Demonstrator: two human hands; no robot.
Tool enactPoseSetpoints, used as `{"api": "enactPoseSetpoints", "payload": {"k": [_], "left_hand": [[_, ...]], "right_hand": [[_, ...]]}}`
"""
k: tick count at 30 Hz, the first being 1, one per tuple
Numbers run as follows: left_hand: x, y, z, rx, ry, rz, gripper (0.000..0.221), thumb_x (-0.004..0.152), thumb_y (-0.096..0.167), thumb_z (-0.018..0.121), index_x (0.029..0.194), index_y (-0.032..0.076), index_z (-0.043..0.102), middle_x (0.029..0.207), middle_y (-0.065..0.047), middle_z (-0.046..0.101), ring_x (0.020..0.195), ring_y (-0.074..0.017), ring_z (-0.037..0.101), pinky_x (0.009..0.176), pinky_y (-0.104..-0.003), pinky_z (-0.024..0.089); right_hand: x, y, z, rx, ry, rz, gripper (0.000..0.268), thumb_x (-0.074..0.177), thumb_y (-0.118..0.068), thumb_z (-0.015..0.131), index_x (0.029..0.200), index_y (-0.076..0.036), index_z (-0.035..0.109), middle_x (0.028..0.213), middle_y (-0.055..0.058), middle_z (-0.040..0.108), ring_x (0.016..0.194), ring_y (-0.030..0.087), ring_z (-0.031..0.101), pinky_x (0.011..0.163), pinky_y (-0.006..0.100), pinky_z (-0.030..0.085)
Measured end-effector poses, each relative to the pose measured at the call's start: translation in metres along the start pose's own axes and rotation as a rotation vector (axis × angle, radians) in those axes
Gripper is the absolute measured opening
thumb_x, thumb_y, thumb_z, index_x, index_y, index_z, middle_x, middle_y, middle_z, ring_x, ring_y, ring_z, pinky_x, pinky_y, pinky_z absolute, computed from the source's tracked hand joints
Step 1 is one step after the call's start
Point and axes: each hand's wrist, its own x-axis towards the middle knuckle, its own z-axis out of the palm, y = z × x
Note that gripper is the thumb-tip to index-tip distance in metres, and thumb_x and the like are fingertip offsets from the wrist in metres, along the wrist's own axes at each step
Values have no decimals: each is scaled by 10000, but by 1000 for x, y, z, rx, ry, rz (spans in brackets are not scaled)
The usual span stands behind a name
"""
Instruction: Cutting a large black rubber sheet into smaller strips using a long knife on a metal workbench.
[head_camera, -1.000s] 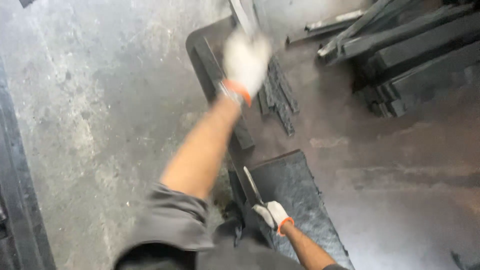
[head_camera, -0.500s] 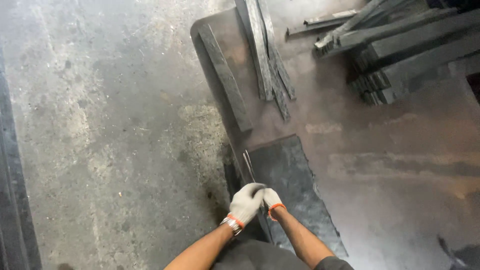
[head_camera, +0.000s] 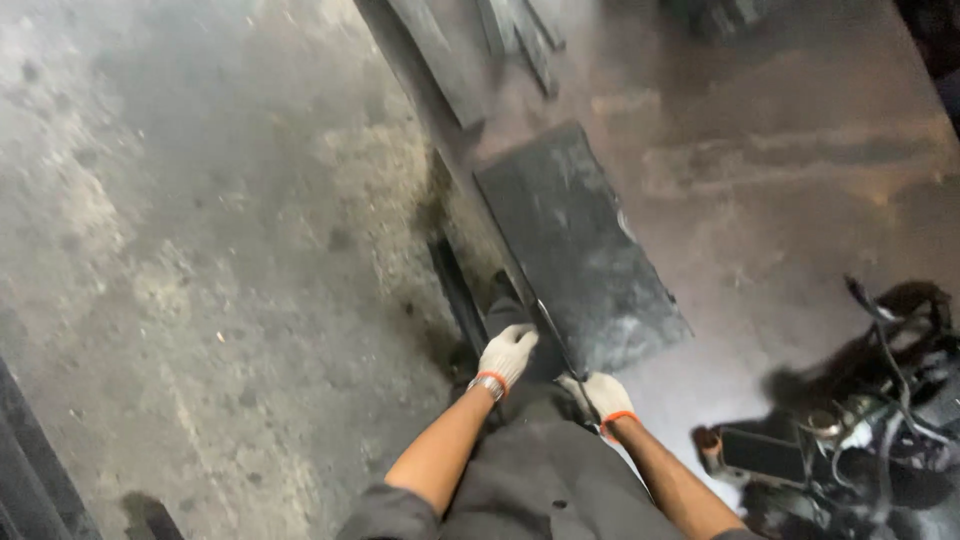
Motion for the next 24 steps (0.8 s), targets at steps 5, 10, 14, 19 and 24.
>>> {"api": "enactPoseSetpoints", "payload": {"k": [5, 10, 14, 19, 24], "left_hand": [[36, -52, 79, -10, 130, 122, 597, 888, 434, 678, 1351, 61, 624, 1269, -170, 697, 1194, -306, 661, 1027, -356, 486], [37, -36, 105, -132, 321, -100, 653, 825, 433, 695, 1366, 74, 620, 1220, -178, 741, 1159, -317, 684, 1019, -363, 496], [57, -44, 118, -117, 331, -20, 664, 830, 507, 718, 1266, 9, 665, 1217, -226, 710, 1170, -344, 673, 1003, -387, 507], [32, -32, 109, 86, 299, -19, 652, 838, 572, 662, 1194, 29, 718, 1182, -229, 715, 1148, -371, 665, 986, -409, 501], [26, -56, 114, 160, 364, -18, 669, 849, 592, 634, 1208, 31, 703, 1184, -209, 714, 1142, -367, 654, 979, -419, 490]], "right_hand": [[-3, 85, 23, -134, 121, -79, 647, 833, -661, 616, 914, -53, 821, 785, 184, 743, 844, 355, 751, 777, 431, 549], [-36, 112, 6, -50, 79, 24, 698, 876, -661, 579, 887, 13, 759, 697, 174, 753, 726, 302, 793, 711, 403, 569], [-34, 148, -6, 65, 94, 16, 616, 852, -596, 615, 886, 11, 718, 635, 154, 731, 629, 268, 759, 659, 394, 570], [-36, 171, -20, 50, 29, 12, 627, 883, -576, 613, 866, 41, 721, 586, 140, 703, 555, 229, 734, 608, 370, 557], [-33, 184, -27, -66, -2, -17, 607, 886, -578, 632, 960, 20, 711, 598, 114, 713, 553, 201, 735, 580, 351, 567]]}}
